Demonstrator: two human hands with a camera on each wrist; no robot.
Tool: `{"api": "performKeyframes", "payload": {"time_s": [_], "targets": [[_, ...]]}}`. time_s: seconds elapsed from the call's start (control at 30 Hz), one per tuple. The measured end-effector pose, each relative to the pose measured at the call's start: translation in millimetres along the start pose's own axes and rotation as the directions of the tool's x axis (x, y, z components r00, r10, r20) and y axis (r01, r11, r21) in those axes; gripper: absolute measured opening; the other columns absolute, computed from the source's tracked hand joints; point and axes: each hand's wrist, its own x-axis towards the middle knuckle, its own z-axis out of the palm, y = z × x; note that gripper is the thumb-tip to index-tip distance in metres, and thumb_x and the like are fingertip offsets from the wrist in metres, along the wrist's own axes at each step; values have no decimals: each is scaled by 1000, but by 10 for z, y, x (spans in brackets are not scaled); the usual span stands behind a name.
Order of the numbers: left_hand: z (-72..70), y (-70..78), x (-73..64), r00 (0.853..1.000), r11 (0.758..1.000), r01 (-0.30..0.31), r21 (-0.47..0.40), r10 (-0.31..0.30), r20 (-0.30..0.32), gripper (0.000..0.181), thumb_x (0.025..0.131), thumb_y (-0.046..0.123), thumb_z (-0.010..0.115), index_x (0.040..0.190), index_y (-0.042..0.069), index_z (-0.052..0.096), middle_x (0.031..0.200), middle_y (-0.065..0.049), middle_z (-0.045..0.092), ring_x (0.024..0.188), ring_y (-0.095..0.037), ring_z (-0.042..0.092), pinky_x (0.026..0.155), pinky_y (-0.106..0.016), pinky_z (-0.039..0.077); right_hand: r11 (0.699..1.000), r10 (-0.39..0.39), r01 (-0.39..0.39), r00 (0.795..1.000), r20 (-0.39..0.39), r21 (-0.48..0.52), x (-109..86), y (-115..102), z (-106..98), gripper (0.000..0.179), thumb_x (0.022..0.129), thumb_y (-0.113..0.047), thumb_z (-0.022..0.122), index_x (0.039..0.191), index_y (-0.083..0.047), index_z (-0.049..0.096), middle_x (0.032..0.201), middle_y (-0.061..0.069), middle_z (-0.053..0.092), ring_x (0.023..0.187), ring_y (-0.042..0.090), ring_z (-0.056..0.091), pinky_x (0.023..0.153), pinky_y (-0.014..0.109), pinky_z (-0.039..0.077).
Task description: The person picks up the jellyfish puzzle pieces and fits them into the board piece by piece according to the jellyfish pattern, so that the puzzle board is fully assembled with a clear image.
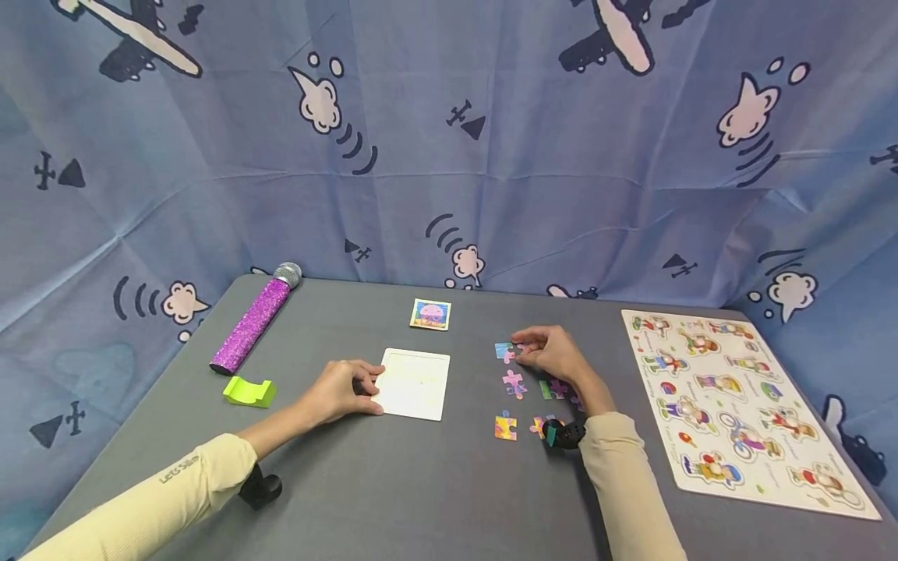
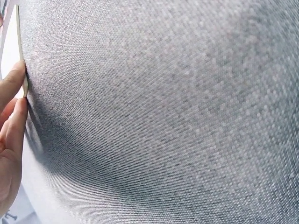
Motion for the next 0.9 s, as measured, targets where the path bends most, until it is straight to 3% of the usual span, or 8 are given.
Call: {"api": "performKeyframes", "payload": {"time_s": [0.27,0.53,0.9], "targets": [[-9,6,5,1000,1000,-7,-2,7,2,25,60,10,90,65,5,66,108,-15,70,104,-28,65,87,-40,49,999,-33,33,999,-8,-9,43,7,-16,36,80,1,73,113,12,63,95,22,69,71,7,59,62,20,47],[-22,24,14,1000,1000,6,-13,-6,6,25,60,10,90,66,5,66,108,-14,70,104,-28,65,87,-41,48,1000,-9,9,1000,-1,-27,70,14,-31,33,81,0,73,112,10,65,97,21,69,72,6,59,63,20,48],[-16,24,1,1000,1000,12,-6,-12,19,25,61,11,90,67,4,66,110,-15,69,105,-29,64,88,-41,48,997,5,-9,998,-59,-80,87,29,26,27,80,-4,75,105,6,70,92,15,71,71,7,60,63,20,48]]}}
